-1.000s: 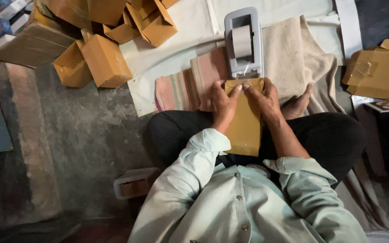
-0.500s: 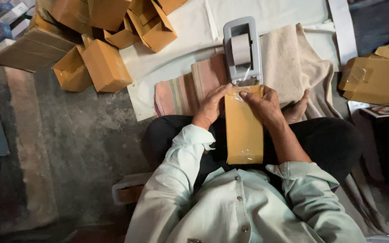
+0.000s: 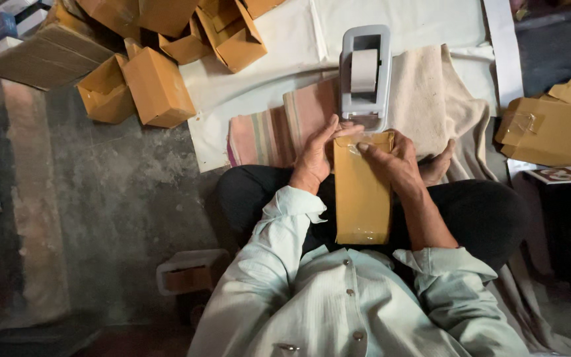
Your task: The person sits on the floor and repeatedly folds the flaps of small cardboard boxes, then uses a tape dispenser to apply clear packing tape across the seams. Each sealed box is placed into a growing stack to the right.
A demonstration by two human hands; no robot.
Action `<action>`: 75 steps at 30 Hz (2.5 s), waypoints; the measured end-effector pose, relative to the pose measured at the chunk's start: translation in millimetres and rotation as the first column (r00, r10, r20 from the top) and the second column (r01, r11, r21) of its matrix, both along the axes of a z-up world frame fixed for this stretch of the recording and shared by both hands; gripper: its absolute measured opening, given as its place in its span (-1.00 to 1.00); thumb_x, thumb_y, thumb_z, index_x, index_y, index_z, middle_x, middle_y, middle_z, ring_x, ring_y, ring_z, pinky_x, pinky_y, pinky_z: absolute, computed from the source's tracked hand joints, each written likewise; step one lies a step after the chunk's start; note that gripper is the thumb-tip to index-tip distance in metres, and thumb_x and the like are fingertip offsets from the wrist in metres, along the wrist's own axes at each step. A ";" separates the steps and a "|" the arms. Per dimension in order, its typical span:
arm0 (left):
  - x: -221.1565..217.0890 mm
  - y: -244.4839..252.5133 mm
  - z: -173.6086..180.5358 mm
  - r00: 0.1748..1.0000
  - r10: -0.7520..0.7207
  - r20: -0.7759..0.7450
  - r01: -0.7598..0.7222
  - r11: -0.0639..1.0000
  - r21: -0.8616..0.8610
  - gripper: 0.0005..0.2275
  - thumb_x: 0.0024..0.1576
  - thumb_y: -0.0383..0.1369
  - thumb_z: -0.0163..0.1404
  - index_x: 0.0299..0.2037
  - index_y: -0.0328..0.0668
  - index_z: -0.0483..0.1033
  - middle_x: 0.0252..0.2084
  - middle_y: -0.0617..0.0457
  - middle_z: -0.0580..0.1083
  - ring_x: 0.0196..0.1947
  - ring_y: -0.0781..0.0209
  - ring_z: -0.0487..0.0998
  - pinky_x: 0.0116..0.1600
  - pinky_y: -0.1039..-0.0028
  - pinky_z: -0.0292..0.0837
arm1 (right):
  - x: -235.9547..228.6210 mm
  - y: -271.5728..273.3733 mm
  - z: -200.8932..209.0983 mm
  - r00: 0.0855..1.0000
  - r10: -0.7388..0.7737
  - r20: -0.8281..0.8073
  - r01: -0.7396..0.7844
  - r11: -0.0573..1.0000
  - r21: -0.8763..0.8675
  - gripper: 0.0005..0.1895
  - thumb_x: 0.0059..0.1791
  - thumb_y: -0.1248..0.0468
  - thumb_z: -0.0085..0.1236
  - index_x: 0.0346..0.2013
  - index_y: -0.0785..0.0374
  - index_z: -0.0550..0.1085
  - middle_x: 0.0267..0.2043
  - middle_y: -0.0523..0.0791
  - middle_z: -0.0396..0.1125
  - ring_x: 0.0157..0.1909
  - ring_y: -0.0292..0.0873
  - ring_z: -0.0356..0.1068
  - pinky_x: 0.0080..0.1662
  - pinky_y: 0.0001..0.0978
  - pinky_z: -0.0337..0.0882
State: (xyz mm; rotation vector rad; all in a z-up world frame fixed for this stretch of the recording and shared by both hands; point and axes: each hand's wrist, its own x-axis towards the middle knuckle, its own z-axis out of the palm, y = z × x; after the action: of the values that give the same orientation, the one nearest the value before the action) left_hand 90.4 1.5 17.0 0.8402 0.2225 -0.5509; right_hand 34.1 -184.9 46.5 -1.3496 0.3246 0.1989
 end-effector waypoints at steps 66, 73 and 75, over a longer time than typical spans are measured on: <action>-130.6 15.5 110.1 0.909 -0.244 0.337 0.041 0.860 0.509 -0.40 0.16 -0.33 0.16 0.39 -0.35 0.21 0.07 -0.06 0.31 -0.11 0.24 0.55 -0.11 0.42 0.53 | -127.1 20.0 -8.3 0.951 0.118 0.287 -0.106 0.993 -0.056 -0.44 -0.24 0.19 0.54 -0.20 0.29 0.33 -0.27 -0.19 0.33 -0.19 -0.35 0.33 -0.15 -0.49 0.40; -125.2 19.3 151.3 0.114 -0.864 0.490 -0.636 0.315 0.704 -0.50 0.27 -0.14 0.05 0.31 -0.26 0.27 -0.02 0.01 0.39 -0.04 -0.06 0.58 0.17 0.15 0.48 | -110.7 22.1 -22.9 0.914 0.143 0.380 -0.162 0.987 0.019 -0.46 -0.14 0.08 0.35 -0.02 0.33 0.40 -0.17 -0.20 0.38 -0.13 -0.38 0.33 -0.12 -0.51 0.37; -125.0 18.0 145.2 0.278 -0.911 0.304 -0.420 0.169 0.892 -0.60 0.29 -0.10 0.00 0.08 -0.32 0.33 -0.09 -0.15 0.44 -0.13 -0.15 0.57 0.00 0.11 0.47 | -109.8 27.4 -26.5 0.905 0.181 0.385 -0.200 0.980 0.009 -0.42 -0.13 0.08 0.32 0.05 0.34 0.39 -0.12 -0.18 0.37 -0.08 -0.35 0.32 -0.07 -0.49 0.37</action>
State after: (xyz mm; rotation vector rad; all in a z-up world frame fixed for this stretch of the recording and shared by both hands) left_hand -34.6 19.5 162.1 2.5120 -1.0014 -0.1528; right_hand -75.7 -157.5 19.9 -1.3386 -0.1432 0.1004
